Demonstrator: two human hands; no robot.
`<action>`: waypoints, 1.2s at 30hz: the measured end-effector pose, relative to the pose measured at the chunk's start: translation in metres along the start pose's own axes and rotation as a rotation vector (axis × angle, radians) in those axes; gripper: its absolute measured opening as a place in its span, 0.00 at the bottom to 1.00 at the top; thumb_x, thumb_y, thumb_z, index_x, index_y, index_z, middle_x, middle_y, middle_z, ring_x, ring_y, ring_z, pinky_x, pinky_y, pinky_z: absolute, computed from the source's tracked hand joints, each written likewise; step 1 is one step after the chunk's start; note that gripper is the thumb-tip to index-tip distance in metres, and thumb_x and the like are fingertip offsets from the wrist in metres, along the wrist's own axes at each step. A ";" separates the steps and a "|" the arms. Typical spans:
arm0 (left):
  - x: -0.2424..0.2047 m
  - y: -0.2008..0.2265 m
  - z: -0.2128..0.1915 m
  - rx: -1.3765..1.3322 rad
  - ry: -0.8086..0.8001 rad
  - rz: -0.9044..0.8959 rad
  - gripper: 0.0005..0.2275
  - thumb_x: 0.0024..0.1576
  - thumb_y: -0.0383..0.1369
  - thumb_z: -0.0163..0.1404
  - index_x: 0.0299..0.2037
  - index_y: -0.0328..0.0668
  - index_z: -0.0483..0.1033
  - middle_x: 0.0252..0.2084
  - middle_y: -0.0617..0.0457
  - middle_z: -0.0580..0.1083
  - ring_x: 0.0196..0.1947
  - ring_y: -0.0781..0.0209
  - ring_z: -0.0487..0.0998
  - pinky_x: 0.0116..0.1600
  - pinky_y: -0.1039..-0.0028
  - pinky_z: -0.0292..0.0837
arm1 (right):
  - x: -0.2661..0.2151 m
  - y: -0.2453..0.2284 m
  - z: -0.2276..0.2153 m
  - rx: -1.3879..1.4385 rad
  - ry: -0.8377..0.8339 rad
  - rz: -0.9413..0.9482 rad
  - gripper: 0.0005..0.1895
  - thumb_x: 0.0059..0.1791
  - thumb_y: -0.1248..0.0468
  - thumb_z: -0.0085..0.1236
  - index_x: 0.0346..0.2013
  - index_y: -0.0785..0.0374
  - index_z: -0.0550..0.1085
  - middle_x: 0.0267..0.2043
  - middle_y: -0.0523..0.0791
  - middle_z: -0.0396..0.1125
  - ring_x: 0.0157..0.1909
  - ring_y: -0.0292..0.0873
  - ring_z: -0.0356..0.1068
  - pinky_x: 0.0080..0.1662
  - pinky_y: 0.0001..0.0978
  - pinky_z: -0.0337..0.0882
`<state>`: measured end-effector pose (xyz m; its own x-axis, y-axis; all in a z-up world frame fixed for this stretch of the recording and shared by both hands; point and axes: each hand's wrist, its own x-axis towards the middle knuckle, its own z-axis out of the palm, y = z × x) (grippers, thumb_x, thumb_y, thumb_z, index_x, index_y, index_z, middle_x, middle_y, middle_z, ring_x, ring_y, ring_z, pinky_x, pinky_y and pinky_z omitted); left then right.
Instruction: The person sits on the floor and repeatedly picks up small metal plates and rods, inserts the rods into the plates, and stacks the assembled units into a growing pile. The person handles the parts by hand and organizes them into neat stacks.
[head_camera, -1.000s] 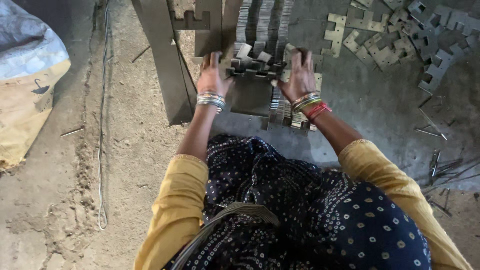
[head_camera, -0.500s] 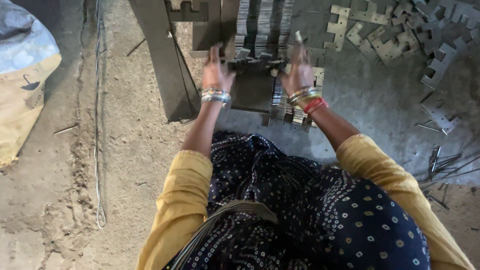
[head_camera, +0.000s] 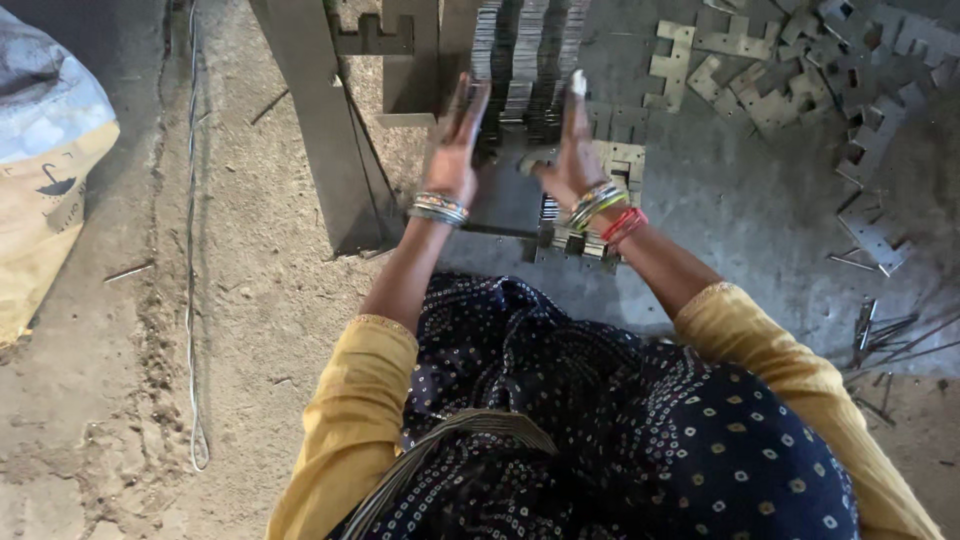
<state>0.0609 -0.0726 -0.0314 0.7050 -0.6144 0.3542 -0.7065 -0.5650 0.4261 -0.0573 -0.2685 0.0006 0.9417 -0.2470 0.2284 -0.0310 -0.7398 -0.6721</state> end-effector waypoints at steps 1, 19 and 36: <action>-0.007 0.002 -0.002 0.051 -0.025 0.028 0.56 0.45 0.07 0.52 0.80 0.63 0.33 0.82 0.56 0.36 0.59 0.54 0.75 0.27 0.87 0.72 | -0.006 0.000 0.000 0.021 -0.020 0.072 0.71 0.36 0.61 0.79 0.75 0.73 0.33 0.78 0.65 0.36 0.77 0.64 0.45 0.74 0.45 0.53; -0.001 0.040 -0.045 -0.206 -0.017 -0.219 0.51 0.44 0.33 0.66 0.75 0.52 0.39 0.76 0.39 0.51 0.51 0.48 0.79 0.39 0.69 0.78 | 0.017 0.160 -0.037 -0.604 -0.246 -0.044 0.37 0.40 0.62 0.66 0.65 0.55 0.70 0.64 0.51 0.66 0.69 0.62 0.59 0.63 0.58 0.61; -0.176 0.156 0.039 -0.346 -0.182 -0.356 0.25 0.52 0.41 0.63 0.54 0.32 0.73 0.43 0.41 0.78 0.37 0.52 0.80 0.38 0.64 0.80 | 0.021 0.120 -0.059 -0.845 -0.455 -0.139 0.37 0.36 0.47 0.69 0.56 0.61 0.75 0.49 0.53 0.72 0.55 0.55 0.71 0.54 0.52 0.71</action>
<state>-0.1755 -0.0740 -0.0602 0.8539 -0.5204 0.0006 -0.3420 -0.5602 0.7545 -0.0615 -0.3992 -0.0334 0.9892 0.0113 -0.1463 0.0274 -0.9937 0.1085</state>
